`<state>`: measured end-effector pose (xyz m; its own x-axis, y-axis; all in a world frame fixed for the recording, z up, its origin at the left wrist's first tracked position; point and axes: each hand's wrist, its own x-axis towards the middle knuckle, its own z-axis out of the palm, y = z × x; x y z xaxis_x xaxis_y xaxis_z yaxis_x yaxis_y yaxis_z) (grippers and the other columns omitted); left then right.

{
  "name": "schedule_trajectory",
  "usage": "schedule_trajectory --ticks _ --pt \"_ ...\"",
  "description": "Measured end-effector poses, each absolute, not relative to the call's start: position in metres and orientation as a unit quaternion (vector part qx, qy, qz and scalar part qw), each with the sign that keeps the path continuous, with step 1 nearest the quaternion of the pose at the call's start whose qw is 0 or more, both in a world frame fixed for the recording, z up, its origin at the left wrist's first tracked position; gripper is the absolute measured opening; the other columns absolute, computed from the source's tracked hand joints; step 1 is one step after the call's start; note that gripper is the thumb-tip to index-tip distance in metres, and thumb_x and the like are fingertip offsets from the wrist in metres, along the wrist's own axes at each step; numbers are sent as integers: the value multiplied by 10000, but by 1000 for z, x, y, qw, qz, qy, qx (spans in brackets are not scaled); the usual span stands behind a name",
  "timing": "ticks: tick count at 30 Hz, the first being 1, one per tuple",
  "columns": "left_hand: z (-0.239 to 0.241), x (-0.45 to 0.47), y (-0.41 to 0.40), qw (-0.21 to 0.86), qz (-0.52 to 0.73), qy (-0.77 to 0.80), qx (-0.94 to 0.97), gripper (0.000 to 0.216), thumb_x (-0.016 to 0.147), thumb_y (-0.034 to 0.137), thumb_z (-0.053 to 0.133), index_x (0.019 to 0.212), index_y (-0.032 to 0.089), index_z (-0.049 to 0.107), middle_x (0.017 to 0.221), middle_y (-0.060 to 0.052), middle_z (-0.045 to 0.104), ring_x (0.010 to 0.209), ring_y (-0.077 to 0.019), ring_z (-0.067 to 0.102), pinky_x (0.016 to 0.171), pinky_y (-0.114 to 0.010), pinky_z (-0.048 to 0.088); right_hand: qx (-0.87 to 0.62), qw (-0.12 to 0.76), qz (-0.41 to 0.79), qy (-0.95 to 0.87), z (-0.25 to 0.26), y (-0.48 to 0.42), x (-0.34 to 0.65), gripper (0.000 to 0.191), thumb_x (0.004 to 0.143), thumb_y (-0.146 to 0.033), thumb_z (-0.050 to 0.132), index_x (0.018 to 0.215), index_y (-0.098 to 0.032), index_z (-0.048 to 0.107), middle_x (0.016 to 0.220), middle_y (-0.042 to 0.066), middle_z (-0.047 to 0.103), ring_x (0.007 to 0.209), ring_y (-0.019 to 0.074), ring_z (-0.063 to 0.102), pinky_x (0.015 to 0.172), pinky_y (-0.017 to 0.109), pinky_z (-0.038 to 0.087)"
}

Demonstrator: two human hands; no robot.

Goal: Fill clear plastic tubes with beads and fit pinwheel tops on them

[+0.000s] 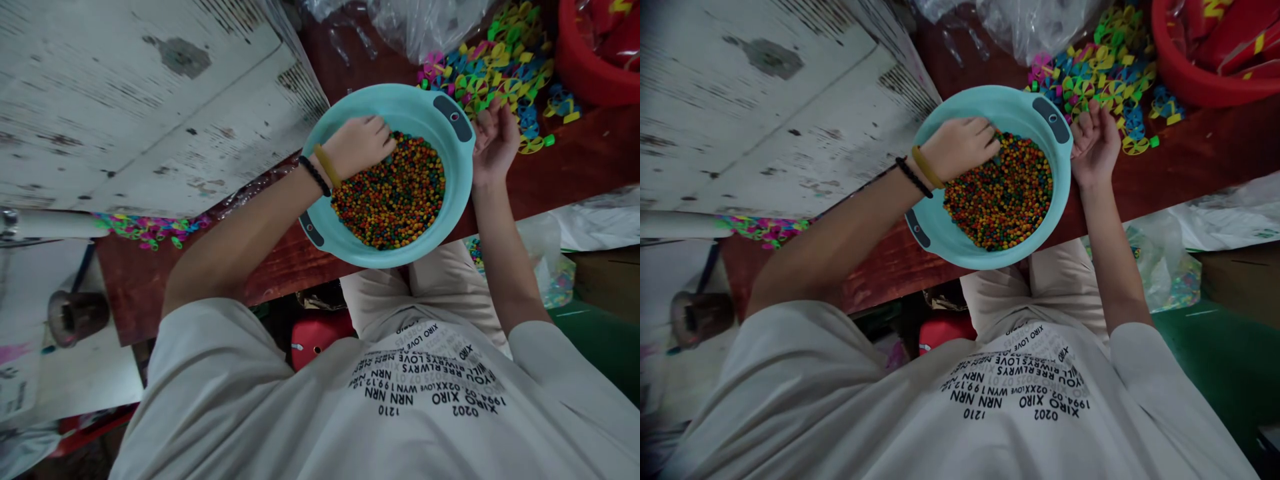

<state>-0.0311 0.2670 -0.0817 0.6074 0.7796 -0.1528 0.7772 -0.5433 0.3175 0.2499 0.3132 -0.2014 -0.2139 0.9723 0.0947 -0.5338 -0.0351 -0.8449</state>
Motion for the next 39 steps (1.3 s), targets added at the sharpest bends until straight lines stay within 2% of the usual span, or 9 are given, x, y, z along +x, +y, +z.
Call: schedule_trajectory --ticks 7,12,18,22,26,28,31,34,39 --pt "-108 -24 225 131 -166 280 937 350 1055 135 370 1018 161 718 1018 -180 720 1123 -313 591 791 -380 490 -224 546 679 -437 -219 322 256 512 813 -805 621 1127 -410 712 619 55 510 1039 396 473 906 534 316" --pt "-98 -23 188 225 -119 246 935 270 978 72 497 1018 212 724 1032 -135 735 1077 -274 650 855 -351 498 -173 596 708 -336 -222 323 252 310 795 -666 754 991 -429 719 585 51 467 1007 386 449 920 534 308" --pt "-101 -34 182 366 -69 255 892 302 904 18 488 1045 170 707 1086 -128 750 995 -232 679 903 -330 510 -171 597 723 -303 -222 321 248 304 771 -665 773 971 -443 721 603 66 494 1071 410 442 911 551 308" --pt "-97 -40 190 482 -20 337 809 161 887 169 674 1043 174 713 1016 -64 775 881 -182 696 836 -288 531 -149 596 753 -236 -228 322 246 244 793 -573 782 986 -446 703 613 70 536 1078 399 440 866 528 316" --pt "-82 -40 198 618 36 374 690 330 860 362 804 1128 187 727 1116 -86 793 995 -214 756 882 -314 586 -91 621 774 -80 -227 322 243 119 964 -500 610 1036 -428 672 619 47 557 946 347 464 829 510 319" --pt "-74 -40 203 669 76 375 637 381 868 390 817 1169 177 725 1158 -109 791 1057 -236 765 923 -345 603 -63 624 779 -15 -223 319 241 219 1013 -589 509 1051 -437 662 600 45 549 923 343 476 830 520 334" --pt "-67 -43 210 684 121 374 614 411 874 412 843 1179 163 727 1184 -124 788 1071 -246 760 988 -388 605 -62 622 780 15 -218 317 241 428 947 -818 439 1035 -470 671 574 69 532 983 365 514 817 544 379" --pt "-66 -46 214 667 186 393 605 462 879 427 849 1240 181 698 1228 -122 770 1104 -250 748 1043 -424 595 -138 627 764 -69 -221 318 243 420 905 -819 518 980 -437 678 586 53 498 941 346 572 744 519 438" --pt "-68 -43 206 629 271 470 558 870 811 366 911 1533 328 427 1193 -68 767 1039 -246 781 957 -431 650 -170 612 689 -349 -229 325 248 272 887 -646 633 986 -398 686 587 2 402 812 304 528 739 474 423"
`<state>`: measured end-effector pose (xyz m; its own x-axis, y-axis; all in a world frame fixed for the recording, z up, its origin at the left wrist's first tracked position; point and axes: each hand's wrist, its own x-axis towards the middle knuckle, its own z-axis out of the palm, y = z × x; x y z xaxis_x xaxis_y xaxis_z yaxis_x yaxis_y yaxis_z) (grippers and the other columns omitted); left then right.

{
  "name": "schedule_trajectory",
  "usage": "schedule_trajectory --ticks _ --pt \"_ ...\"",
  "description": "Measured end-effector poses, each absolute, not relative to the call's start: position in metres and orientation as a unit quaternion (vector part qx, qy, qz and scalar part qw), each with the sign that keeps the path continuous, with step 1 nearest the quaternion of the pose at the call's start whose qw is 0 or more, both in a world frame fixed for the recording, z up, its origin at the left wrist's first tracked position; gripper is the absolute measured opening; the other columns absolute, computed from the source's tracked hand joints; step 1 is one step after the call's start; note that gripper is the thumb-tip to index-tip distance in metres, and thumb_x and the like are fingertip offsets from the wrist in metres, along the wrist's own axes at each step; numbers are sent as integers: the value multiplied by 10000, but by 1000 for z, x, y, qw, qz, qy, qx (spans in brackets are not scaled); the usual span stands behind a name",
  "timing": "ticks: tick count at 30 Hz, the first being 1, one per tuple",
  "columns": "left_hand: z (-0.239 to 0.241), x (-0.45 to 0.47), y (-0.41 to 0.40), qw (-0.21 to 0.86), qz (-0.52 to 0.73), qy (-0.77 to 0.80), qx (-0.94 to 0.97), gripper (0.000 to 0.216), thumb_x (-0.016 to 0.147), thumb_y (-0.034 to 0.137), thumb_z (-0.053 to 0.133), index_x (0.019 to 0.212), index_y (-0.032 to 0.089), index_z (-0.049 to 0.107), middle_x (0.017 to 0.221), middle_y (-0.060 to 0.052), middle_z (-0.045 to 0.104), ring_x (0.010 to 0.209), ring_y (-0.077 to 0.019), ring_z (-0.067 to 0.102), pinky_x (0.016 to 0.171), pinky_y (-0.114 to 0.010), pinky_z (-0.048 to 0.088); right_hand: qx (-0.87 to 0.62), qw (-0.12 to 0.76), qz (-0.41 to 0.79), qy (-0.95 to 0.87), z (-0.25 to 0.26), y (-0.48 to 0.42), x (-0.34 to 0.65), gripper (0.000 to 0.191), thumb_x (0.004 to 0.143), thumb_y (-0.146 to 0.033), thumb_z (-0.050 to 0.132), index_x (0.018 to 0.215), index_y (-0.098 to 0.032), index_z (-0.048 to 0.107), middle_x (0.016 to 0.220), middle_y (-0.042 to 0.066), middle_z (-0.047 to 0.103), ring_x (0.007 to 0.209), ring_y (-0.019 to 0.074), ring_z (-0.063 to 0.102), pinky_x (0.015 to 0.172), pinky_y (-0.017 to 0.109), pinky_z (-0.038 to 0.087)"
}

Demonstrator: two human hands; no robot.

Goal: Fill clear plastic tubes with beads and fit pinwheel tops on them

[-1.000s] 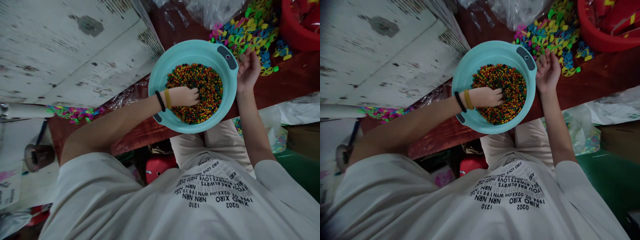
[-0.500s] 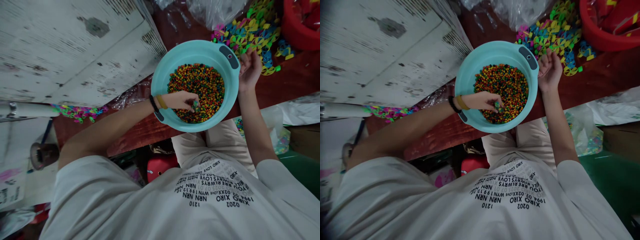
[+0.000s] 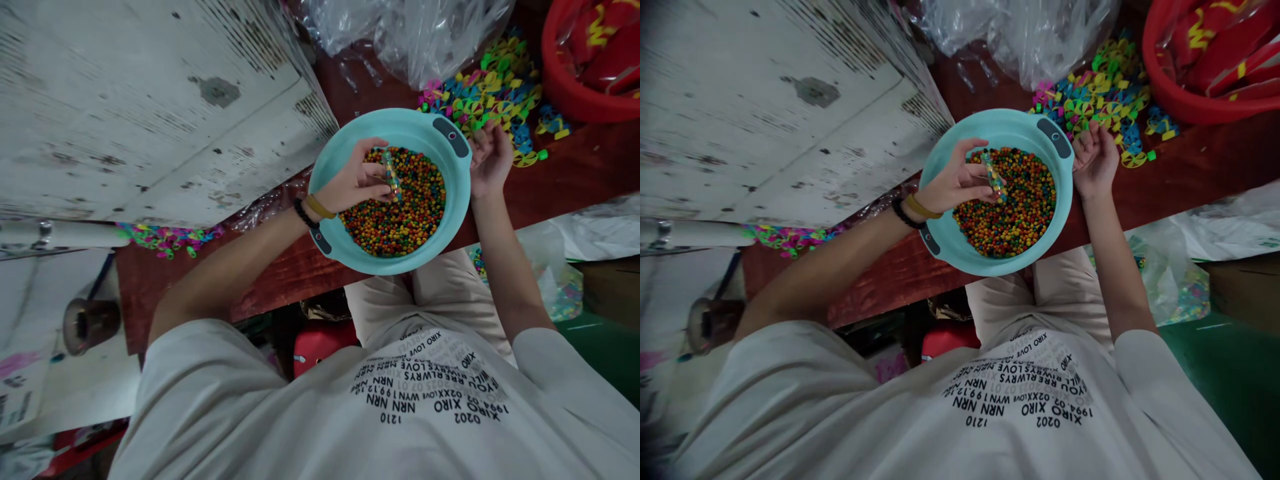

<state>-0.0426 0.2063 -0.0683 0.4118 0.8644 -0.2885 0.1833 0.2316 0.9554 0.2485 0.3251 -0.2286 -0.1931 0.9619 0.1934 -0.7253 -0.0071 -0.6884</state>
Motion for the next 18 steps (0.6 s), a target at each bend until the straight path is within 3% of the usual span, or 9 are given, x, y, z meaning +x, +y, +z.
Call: schedule_trajectory --ticks 6,11,16,18 --pt "-72 -40 201 606 284 483 565 751 808 382 911 1409 284 471 1081 -32 789 952 -222 807 877 -387 683 -207 537 660 -482 -209 314 250 526 840 -853 504 978 -403 739 571 44 469 998 387 540 823 542 388" --pt "-85 -42 201 596 305 494 555 712 817 371 904 1370 234 476 1063 -49 788 931 -224 815 862 -394 694 -219 587 630 -460 -207 307 252 522 896 -826 475 1029 -380 712 584 29 440 909 343 533 771 512 399" --pt "-95 -43 200 558 308 538 551 640 858 357 857 1355 235 472 1096 -50 791 959 -204 811 887 -399 691 -395 490 496 -598 -195 301 246 966 835 -1000 169 1271 -288 653 813 83 611 817 325 591 677 481 461" --pt "-95 -42 200 556 303 537 558 635 837 344 867 1335 232 489 1066 -44 795 950 -200 809 883 -383 687 -457 467 438 -617 -185 293 242 1045 823 -1009 60 1309 -285 637 850 103 630 778 317 606 647 467 477"
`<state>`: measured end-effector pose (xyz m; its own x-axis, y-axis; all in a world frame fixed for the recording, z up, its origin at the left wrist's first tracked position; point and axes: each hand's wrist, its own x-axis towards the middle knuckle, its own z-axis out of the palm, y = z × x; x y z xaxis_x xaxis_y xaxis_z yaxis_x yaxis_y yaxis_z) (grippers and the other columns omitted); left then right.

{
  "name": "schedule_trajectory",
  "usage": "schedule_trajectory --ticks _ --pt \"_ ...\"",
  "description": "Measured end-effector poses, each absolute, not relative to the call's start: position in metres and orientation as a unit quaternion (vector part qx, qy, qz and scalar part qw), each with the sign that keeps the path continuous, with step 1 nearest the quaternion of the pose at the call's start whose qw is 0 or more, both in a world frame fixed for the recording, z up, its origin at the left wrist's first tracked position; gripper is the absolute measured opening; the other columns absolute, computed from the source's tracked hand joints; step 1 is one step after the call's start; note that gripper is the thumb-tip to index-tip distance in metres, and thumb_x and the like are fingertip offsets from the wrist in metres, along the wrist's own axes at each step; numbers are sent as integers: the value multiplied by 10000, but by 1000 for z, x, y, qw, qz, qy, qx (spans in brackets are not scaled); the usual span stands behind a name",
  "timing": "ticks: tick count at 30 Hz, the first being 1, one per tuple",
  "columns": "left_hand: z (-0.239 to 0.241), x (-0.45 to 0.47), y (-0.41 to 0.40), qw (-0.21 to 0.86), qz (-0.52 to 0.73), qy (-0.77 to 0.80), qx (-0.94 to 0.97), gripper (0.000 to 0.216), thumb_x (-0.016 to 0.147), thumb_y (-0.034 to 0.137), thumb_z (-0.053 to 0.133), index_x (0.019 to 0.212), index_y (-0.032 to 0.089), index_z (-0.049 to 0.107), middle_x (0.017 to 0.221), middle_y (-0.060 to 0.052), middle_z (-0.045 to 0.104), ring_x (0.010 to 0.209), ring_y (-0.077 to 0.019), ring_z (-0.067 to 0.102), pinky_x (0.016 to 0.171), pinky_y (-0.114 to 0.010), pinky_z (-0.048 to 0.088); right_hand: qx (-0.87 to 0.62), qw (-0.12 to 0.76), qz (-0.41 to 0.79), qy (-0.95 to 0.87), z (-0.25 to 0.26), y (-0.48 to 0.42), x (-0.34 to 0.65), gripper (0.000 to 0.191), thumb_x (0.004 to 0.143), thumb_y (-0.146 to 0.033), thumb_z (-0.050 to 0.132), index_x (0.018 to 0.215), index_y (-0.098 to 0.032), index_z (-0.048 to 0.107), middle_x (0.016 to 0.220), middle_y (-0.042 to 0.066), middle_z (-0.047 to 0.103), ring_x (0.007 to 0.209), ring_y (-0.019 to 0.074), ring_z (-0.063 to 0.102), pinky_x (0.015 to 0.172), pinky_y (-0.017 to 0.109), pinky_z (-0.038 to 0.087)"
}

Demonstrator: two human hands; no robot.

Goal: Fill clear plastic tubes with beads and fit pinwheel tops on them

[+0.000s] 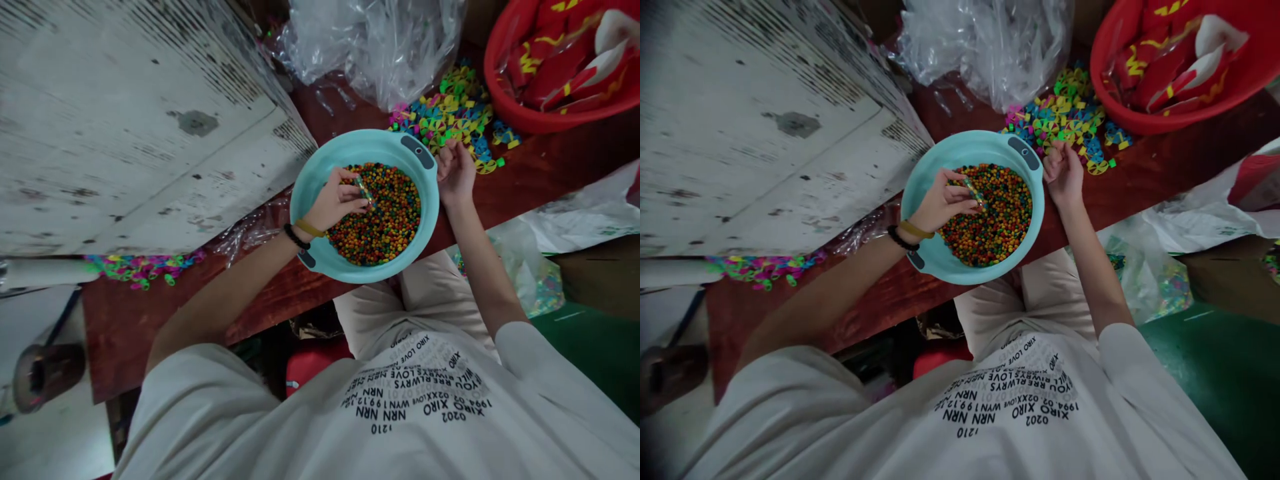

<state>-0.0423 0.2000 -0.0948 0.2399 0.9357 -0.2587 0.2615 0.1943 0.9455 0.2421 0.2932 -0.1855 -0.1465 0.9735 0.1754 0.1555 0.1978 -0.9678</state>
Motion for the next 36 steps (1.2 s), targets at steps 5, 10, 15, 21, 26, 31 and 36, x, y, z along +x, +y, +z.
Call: schedule_trajectory --ticks 5,10,15,21,26,31,36 --pt "-88 -42 195 523 251 538 611 568 837 366 855 1321 213 600 1095 -75 799 961 -209 806 904 -375 680 -596 460 298 -587 -169 274 263 916 991 -813 -36 1270 -272 647 876 114 641 849 332 680 752 502 559" --pt "-86 -40 190 528 240 516 630 652 814 448 875 1384 211 666 1110 -101 815 957 -230 811 973 -411 663 -689 327 119 -636 -164 284 312 660 1103 -638 203 1288 -204 665 1194 197 685 1112 375 680 928 533 563" --pt "-81 -33 187 518 271 524 619 654 795 486 881 1364 197 742 1236 -110 810 1036 -259 798 1059 -457 624 -680 216 104 -693 -165 299 321 437 1073 -470 435 1190 -175 736 1258 202 678 1066 371 679 909 526 572" --pt "-79 -29 178 518 323 513 604 512 780 516 891 1173 191 839 1429 -114 722 1218 -338 745 1069 -480 618 -668 228 86 -703 -154 295 314 394 1066 -394 425 1169 -168 731 1281 220 657 1239 425 594 979 589 540" --pt "-76 -30 174 512 341 511 600 549 798 572 867 1196 193 840 1502 -116 662 1178 -341 759 998 -475 657 -610 320 70 -721 -115 284 308 414 1079 -498 438 1231 -215 699 1342 207 617 1268 425 551 1057 646 477" --pt "-72 -31 169 484 363 506 614 646 828 602 844 1350 228 769 1435 -78 723 1248 -322 734 1084 -475 625 -393 340 83 -850 -70 270 267 364 1112 -453 397 1244 -251 668 1252 162 680 1246 396 564 1088 641 453" --pt "-70 -32 160 459 388 499 624 537 909 582 773 1332 251 778 1263 -55 810 1081 -264 784 1074 -490 631 -251 264 91 -927 -53 252 223 343 1115 -319 346 1267 -235 642 1151 153 690 1199 385 578 1023 590 478"
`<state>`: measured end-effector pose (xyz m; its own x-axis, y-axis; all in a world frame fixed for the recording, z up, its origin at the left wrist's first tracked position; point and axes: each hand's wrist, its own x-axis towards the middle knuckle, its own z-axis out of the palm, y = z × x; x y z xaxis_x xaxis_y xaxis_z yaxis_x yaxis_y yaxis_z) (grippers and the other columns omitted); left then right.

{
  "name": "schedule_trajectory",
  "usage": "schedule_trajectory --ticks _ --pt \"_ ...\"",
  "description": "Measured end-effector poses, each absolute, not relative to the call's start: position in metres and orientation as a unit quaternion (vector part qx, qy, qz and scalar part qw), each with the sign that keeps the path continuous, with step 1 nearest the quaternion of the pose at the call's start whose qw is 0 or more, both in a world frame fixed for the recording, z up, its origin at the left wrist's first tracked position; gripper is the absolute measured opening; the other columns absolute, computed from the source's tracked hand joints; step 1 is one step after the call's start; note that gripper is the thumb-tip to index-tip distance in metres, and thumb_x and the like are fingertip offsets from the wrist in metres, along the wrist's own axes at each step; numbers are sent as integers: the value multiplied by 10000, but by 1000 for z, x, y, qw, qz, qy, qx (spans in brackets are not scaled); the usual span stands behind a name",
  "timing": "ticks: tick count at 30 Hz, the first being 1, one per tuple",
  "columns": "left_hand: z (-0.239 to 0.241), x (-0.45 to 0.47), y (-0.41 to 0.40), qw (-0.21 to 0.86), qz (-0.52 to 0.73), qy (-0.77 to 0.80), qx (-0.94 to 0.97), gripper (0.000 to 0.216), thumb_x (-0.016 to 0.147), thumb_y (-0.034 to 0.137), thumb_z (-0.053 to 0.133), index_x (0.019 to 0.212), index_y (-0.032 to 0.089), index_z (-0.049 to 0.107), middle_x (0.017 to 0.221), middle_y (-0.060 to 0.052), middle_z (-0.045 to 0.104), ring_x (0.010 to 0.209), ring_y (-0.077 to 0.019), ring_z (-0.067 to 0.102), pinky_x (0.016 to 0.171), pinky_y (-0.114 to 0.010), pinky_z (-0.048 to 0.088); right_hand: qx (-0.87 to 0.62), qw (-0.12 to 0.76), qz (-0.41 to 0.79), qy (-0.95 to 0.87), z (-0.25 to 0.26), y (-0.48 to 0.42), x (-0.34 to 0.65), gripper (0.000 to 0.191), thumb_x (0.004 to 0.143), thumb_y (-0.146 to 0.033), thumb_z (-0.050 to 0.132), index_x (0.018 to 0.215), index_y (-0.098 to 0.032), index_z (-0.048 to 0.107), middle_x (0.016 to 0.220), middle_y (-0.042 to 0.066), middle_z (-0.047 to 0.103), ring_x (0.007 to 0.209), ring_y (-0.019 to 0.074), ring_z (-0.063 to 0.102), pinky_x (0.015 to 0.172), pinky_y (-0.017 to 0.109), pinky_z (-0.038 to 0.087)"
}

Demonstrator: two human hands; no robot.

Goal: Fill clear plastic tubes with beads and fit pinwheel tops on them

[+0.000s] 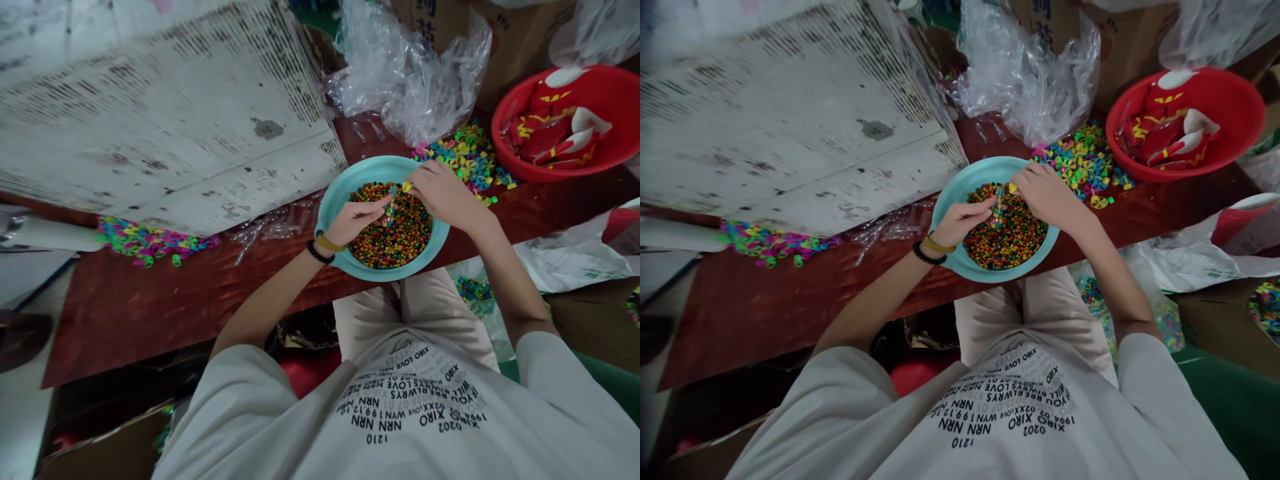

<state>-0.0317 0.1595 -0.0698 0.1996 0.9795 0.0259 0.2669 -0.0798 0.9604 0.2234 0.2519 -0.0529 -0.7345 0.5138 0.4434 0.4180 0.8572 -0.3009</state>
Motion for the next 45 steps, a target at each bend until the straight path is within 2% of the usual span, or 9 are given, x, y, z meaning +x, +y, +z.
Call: schedule_trajectory --ticks 6,9,17,22,27,31,34,39,45 --pt "-59 -34 146 419 405 467 665 416 935 614 726 1166 291 850 1249 -70 815 1282 -284 718 1189 -502 533 -206 237 75 -946 -40 243 209 355 1111 -262 337 1336 -266 612 1240 130 678 1227 365 555 1030 558 471" --pt "-56 -35 142 418 406 472 661 451 927 654 715 1142 284 857 1259 -82 811 1271 -292 721 1138 -491 562 -194 240 74 -948 -31 241 207 362 1107 -244 341 1327 -259 627 1264 133 674 1227 368 546 1032 555 459" --pt "-70 -36 146 388 459 427 675 498 1003 670 601 875 233 803 989 -80 821 1109 -268 757 1071 -454 563 -150 231 45 -960 -19 242 211 337 1082 -183 426 1334 -177 650 1200 145 699 1207 353 568 1036 538 446" --pt "-73 -33 150 337 467 440 689 491 1076 644 453 953 232 691 912 -51 726 829 -193 694 877 -396 584 -117 163 15 -980 -11 244 212 289 1060 -125 439 1181 -109 701 1118 158 722 1170 317 594 1007 471 449" --pt "-68 -27 147 278 438 467 716 477 1110 616 354 1129 243 651 957 -52 725 877 -200 713 887 -388 582 -84 57 18 -995 -4 249 211 221 1039 -118 512 985 -128 727 917 111 714 991 267 629 851 377 450" --pt "-66 -22 143 263 360 500 742 523 1118 591 346 1295 205 650 1037 -73 765 911 -200 740 926 -360 573 -71 18 107 -992 -4 258 207 229 1043 -201 568 907 -144 742 847 82 705 861 230 613 804 355 437" --pt "-66 -20 142 260 301 483 780 573 1064 668 461 1256 185 701 1103 -97 796 1005 -235 757 941 -357 573 -61 -6 225 -972 0 263 202 222 1037 -238 619 898 -156 772 824 47 714 752 184 589 761 327 424" --pt "-60 -18 141 213 345 492 771 572 1041 667 532 1329 194 674 1213 -111 791 1052 -233 761 958 -353 574 -84 -3 335 -938 15 272 193 109 946 -225 762 896 -140 809 740 -15 706 638 110 530 688 278 384" --pt "-48 -21 138 120 325 524 778 484 1102 602 433 1252 206 668 1260 -105 767 1187 -243 725 1039 -377 545 -133 10 478 -868 20 279 186 281 929 -354 796 750 -141 756 666 -13 667 632 110 554 641 264 419"
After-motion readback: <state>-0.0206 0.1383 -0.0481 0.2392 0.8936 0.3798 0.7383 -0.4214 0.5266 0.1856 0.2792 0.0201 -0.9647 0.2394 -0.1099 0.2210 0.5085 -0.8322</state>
